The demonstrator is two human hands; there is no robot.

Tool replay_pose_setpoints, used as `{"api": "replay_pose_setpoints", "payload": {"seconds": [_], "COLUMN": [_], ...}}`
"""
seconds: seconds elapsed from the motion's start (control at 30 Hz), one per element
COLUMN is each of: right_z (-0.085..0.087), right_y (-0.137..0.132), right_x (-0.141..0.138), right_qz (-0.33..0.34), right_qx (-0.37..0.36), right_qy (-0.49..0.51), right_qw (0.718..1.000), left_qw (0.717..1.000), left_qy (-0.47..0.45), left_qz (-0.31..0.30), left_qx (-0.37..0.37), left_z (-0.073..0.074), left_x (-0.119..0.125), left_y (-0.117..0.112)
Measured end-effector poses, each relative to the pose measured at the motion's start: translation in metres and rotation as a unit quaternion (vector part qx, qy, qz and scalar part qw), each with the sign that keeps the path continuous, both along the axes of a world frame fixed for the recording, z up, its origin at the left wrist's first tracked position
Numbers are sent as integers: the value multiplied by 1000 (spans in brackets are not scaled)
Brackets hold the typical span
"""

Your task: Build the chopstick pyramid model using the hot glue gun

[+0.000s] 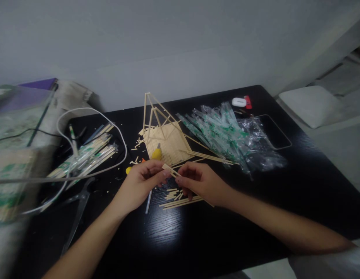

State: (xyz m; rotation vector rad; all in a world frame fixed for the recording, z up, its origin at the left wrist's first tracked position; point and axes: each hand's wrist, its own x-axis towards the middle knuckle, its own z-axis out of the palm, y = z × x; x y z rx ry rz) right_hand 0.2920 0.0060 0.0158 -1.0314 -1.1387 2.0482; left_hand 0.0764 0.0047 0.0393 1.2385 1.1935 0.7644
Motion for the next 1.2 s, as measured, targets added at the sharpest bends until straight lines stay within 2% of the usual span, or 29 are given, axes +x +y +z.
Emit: {"api": "replay_pose_setpoints", "payload": {"seconds": [0.27,0.5,0.6,0.77,0.9,1.03,1.2], "right_z": [0,1,0,-7,-24,-37,-37], "right_y": [-5,-5,-2,6,10,12,13], "right_x": [0,-1,0,0,-3,-4,-3], "right_qz": [-3,4,0,-17,-37,-34,-29], "right_qx": [32,25,26,6,-24,-40,-42], "right_qy": [-34,-26,-19,-29,-23,-3,3], "right_qw": [999,999,999,999,999,999,999], "left_qw": [997,992,982,931,878,843,808], "left_qy": [50,79,138,302,390,433,486], "left_qz": [-10,-13,-30,-33,-55,-53,-49], "left_qx": [56,96,124,204,273,314,329], "left_z": [-3,-5,-5,-2,-13,-32,-45], "left_x": [-1,1,-6,-38,-57,-56,-50], "left_y": [-4,-9,-5,7,4,-6,-7]}}
